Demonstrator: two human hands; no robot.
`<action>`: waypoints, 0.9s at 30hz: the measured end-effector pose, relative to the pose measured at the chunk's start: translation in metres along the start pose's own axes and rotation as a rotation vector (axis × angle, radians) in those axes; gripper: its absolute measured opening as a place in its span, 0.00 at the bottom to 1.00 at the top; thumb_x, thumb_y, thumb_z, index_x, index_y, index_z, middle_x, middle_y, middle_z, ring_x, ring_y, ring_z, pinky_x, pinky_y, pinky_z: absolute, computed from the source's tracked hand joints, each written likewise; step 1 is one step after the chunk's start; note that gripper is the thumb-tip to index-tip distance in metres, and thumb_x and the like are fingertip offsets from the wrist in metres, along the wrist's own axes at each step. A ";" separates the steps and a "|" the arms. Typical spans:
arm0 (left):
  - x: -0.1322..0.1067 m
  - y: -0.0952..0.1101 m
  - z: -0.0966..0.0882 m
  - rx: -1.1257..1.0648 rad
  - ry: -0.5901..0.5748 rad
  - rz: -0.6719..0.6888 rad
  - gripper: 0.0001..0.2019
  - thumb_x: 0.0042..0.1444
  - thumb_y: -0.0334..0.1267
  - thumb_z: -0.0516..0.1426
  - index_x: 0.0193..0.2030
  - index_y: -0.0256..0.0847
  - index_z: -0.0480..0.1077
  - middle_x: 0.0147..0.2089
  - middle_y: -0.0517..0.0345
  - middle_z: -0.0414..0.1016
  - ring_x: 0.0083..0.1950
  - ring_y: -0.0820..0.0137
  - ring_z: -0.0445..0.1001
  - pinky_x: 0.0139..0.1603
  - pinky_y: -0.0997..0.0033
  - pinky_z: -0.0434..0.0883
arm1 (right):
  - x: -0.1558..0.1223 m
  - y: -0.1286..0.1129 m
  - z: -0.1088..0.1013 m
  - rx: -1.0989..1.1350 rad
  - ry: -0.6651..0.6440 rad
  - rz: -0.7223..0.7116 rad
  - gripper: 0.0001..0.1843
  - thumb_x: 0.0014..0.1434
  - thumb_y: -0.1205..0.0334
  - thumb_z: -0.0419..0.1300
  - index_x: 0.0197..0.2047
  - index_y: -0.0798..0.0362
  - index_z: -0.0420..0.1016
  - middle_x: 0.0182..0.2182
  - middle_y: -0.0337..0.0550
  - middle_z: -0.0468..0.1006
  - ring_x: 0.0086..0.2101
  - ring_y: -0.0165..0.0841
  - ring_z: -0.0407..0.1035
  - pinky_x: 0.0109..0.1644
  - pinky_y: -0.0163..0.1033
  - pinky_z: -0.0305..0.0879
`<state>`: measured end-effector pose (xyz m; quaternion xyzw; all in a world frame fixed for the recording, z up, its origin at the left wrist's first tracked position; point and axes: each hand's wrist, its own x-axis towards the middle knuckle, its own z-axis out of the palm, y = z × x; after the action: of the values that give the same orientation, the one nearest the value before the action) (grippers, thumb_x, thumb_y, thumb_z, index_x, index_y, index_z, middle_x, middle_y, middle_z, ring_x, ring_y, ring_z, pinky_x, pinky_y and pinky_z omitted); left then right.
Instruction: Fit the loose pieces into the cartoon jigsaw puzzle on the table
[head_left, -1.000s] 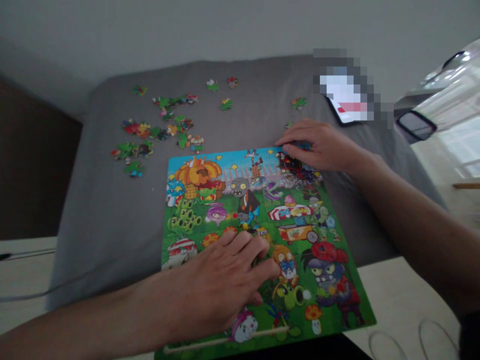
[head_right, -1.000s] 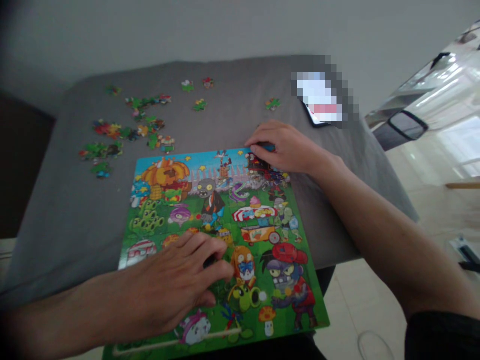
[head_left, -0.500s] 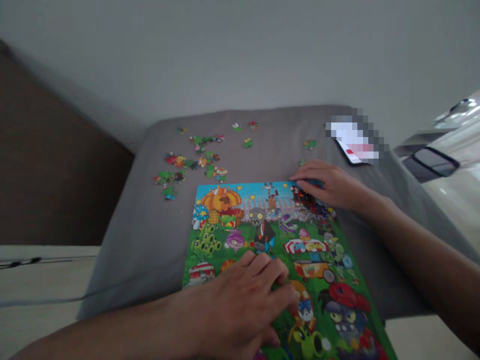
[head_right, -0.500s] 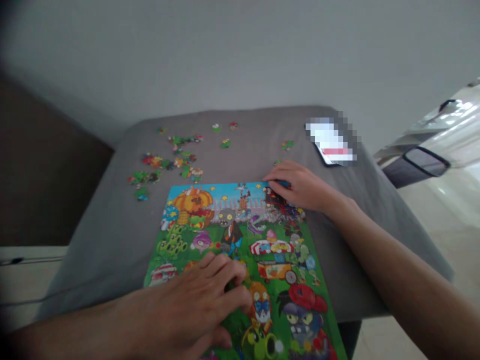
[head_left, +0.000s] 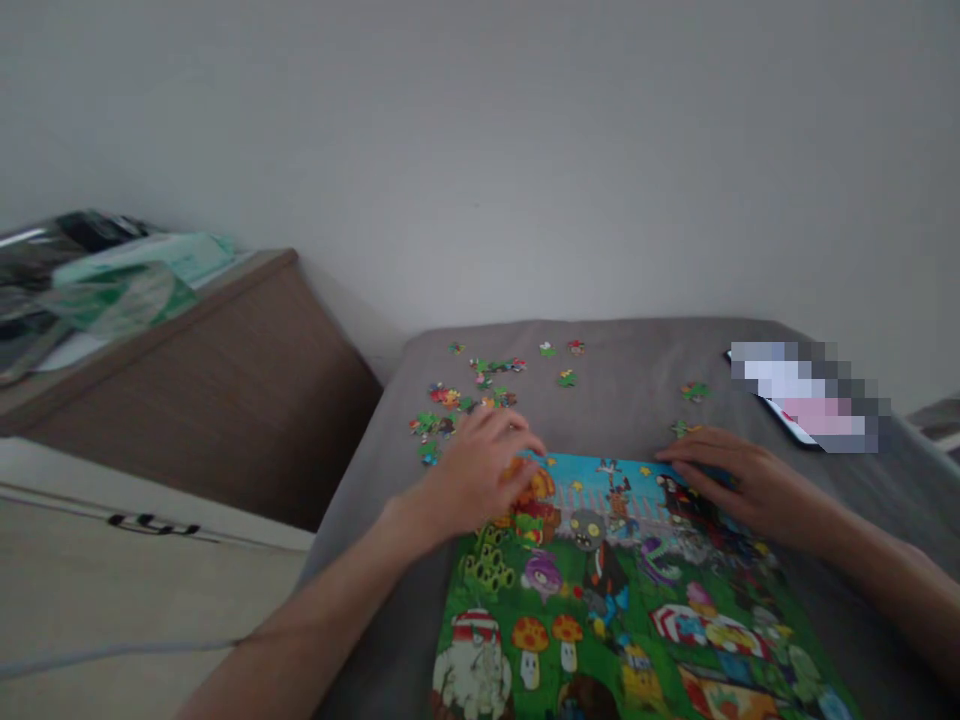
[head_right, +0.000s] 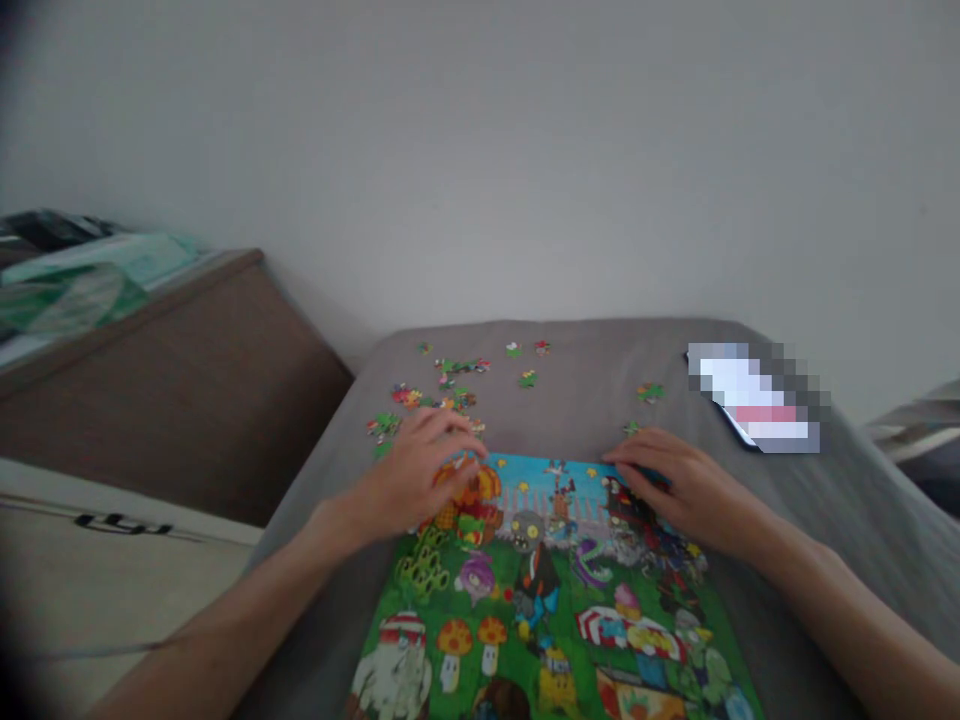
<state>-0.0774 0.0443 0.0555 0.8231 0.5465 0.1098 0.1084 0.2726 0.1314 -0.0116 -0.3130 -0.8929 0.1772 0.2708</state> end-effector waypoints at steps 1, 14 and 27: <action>0.004 -0.021 -0.005 0.032 0.036 -0.087 0.12 0.70 0.40 0.54 0.55 0.45 0.75 0.61 0.50 0.71 0.65 0.57 0.64 0.70 0.44 0.59 | 0.001 0.000 0.000 0.001 0.003 -0.005 0.13 0.68 0.55 0.57 0.46 0.42 0.84 0.41 0.47 0.85 0.44 0.47 0.81 0.49 0.56 0.80; 0.014 -0.113 -0.011 -0.053 -0.060 -0.291 0.20 0.57 0.54 0.61 0.49 0.43 0.76 0.53 0.45 0.79 0.53 0.52 0.76 0.59 0.50 0.72 | 0.007 -0.009 -0.010 -0.062 -0.044 -0.050 0.13 0.69 0.60 0.55 0.46 0.48 0.82 0.40 0.46 0.85 0.44 0.41 0.79 0.52 0.51 0.75; 0.017 -0.122 -0.014 -0.119 -0.035 -0.350 0.26 0.49 0.55 0.64 0.50 0.39 0.78 0.50 0.45 0.82 0.49 0.54 0.79 0.54 0.53 0.73 | 0.004 -0.007 -0.010 -0.088 -0.059 -0.065 0.14 0.70 0.61 0.54 0.45 0.51 0.82 0.41 0.48 0.84 0.43 0.40 0.77 0.51 0.48 0.73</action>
<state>-0.1821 0.1066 0.0331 0.7094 0.6719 0.1069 0.1841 0.2726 0.1303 0.0014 -0.2900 -0.9172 0.1379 0.2358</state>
